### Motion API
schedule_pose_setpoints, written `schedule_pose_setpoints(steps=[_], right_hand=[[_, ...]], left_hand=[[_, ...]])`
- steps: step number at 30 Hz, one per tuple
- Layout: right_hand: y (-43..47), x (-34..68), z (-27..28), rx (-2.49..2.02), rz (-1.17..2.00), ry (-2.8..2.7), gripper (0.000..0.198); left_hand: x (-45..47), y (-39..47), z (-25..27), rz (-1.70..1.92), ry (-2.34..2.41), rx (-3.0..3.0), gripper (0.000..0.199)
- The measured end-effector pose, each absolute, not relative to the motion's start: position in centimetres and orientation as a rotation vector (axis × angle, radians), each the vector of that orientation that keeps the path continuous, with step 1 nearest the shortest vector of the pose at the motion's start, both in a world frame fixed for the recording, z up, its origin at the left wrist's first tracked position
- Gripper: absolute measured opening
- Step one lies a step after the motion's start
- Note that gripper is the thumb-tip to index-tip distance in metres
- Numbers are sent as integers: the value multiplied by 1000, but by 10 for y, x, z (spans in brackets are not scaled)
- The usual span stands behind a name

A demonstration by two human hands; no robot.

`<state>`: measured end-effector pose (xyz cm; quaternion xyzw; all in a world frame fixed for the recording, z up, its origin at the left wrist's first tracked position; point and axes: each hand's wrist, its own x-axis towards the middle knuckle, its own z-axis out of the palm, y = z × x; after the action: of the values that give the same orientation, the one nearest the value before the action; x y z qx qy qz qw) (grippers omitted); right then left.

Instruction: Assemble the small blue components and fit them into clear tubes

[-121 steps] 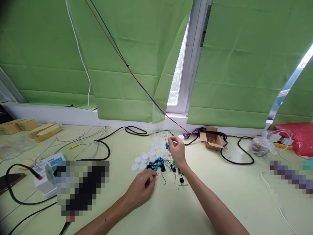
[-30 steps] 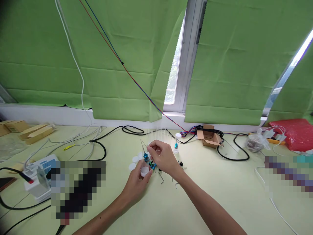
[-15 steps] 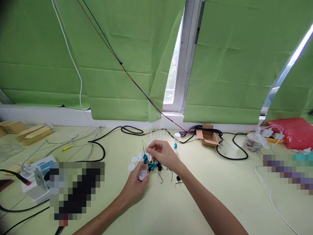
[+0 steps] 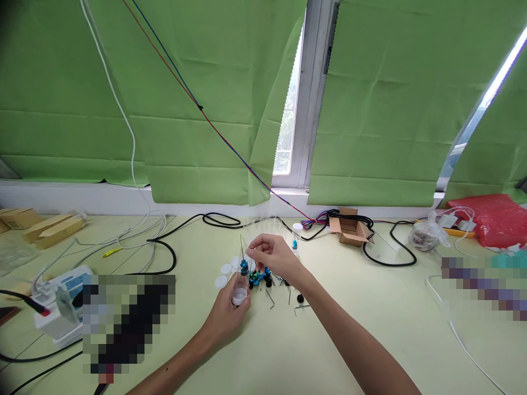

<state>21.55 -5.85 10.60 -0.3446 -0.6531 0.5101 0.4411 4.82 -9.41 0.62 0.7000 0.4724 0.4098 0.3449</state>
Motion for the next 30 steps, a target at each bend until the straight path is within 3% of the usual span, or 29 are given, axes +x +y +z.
schedule_pose_setpoints(steps=[17, 30], right_hand=[[-50, 227, 103, -826, 1575, -1552, 21], [-52, 231, 108, -892, 1503, -1581, 29]], left_hand=[[48, -94, 6, 1046, 1199, 1849, 22], [49, -97, 12, 1036, 1186, 1847, 17]])
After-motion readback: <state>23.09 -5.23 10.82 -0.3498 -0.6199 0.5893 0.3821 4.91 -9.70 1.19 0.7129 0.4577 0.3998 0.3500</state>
